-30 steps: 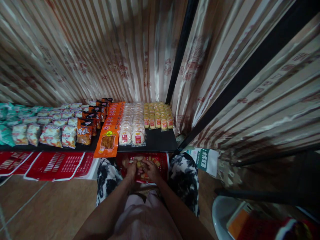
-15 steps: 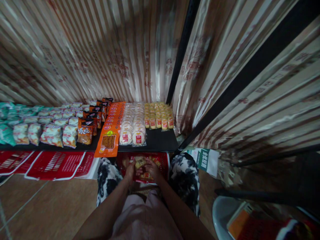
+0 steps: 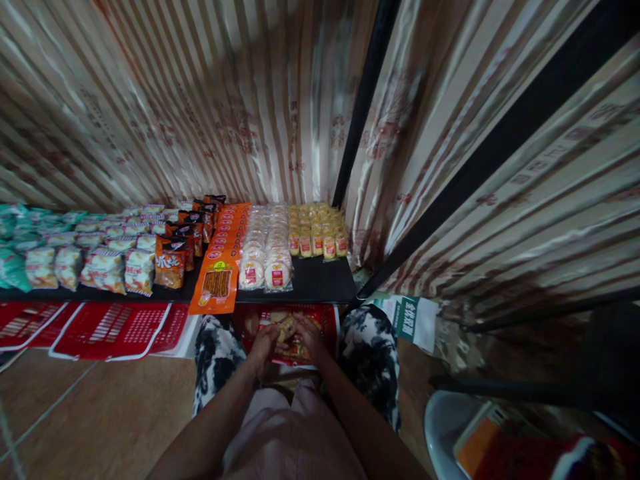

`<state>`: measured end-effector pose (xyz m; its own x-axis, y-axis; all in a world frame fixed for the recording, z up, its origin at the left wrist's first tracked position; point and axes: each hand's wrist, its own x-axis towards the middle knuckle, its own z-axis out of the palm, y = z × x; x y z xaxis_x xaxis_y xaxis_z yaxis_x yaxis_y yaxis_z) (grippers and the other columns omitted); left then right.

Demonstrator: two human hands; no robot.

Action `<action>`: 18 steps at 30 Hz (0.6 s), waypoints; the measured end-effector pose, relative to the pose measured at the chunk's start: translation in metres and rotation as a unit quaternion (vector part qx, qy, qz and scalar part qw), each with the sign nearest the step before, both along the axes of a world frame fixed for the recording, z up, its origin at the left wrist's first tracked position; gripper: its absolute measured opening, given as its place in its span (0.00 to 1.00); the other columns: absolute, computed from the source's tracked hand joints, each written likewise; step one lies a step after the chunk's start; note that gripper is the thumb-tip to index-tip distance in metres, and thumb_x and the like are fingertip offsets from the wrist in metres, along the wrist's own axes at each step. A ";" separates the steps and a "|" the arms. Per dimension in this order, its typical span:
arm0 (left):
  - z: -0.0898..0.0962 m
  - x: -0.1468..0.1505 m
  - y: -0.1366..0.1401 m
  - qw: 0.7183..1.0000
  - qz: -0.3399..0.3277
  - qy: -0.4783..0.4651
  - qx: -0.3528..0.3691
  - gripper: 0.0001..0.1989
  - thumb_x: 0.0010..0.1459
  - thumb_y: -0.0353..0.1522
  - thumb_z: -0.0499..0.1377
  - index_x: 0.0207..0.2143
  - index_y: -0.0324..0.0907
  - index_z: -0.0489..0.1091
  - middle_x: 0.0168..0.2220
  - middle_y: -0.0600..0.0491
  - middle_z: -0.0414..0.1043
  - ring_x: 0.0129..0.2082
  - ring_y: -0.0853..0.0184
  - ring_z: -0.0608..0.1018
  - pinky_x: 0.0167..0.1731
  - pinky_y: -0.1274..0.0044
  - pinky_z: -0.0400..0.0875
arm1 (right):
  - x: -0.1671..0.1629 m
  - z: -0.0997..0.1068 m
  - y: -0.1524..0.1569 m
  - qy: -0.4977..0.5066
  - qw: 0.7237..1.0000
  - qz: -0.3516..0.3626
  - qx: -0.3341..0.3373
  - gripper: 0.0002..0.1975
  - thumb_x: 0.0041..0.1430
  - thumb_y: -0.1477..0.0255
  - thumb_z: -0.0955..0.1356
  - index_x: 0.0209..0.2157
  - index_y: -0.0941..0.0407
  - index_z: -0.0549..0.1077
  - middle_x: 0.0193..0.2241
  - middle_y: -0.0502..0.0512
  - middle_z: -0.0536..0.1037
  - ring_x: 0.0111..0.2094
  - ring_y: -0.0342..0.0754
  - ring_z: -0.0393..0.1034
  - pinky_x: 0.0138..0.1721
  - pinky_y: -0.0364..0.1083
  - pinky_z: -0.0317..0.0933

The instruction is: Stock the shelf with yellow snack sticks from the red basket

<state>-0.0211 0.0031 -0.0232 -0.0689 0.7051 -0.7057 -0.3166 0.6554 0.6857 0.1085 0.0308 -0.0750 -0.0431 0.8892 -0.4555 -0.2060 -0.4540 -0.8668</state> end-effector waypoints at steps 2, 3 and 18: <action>-0.001 0.000 0.000 1.000 -0.004 0.004 0.025 0.11 0.50 0.31 0.58 0.37 0.39 0.65 0.28 0.53 0.73 0.17 0.75 0.72 0.18 0.84 0.64 | 0.000 0.002 0.001 0.004 1.000 -0.006 -0.002 0.23 0.39 0.61 0.67 0.39 0.56 0.70 0.38 0.56 0.74 0.34 0.48 0.70 0.31 0.44 0.63; -0.001 0.001 0.000 0.999 -0.009 0.011 0.038 0.12 0.49 0.32 0.59 0.37 0.38 0.66 0.27 0.53 0.73 0.18 0.76 0.72 0.20 0.84 0.64 | 0.000 0.003 0.001 0.007 1.000 -0.009 -0.002 0.22 0.39 0.60 0.67 0.38 0.56 0.70 0.37 0.56 0.74 0.34 0.48 0.70 0.31 0.44 0.63; 0.004 0.006 -0.009 0.958 -0.100 0.175 0.202 0.14 0.39 0.28 0.62 0.34 0.40 0.70 0.32 0.54 0.71 0.33 0.67 0.73 0.36 0.76 0.67 | 0.005 0.027 -0.005 0.038 0.998 -0.017 0.056 0.16 0.38 0.70 0.65 0.34 0.56 0.72 0.29 0.53 0.76 0.27 0.46 0.68 0.26 0.44 0.62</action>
<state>-0.0154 -0.0057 -0.0193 -0.0861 0.9400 -0.3302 0.0843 0.3371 0.9377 0.1138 0.0260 -0.0476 -0.0434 0.9358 -0.3499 -0.2873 -0.3471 -0.8927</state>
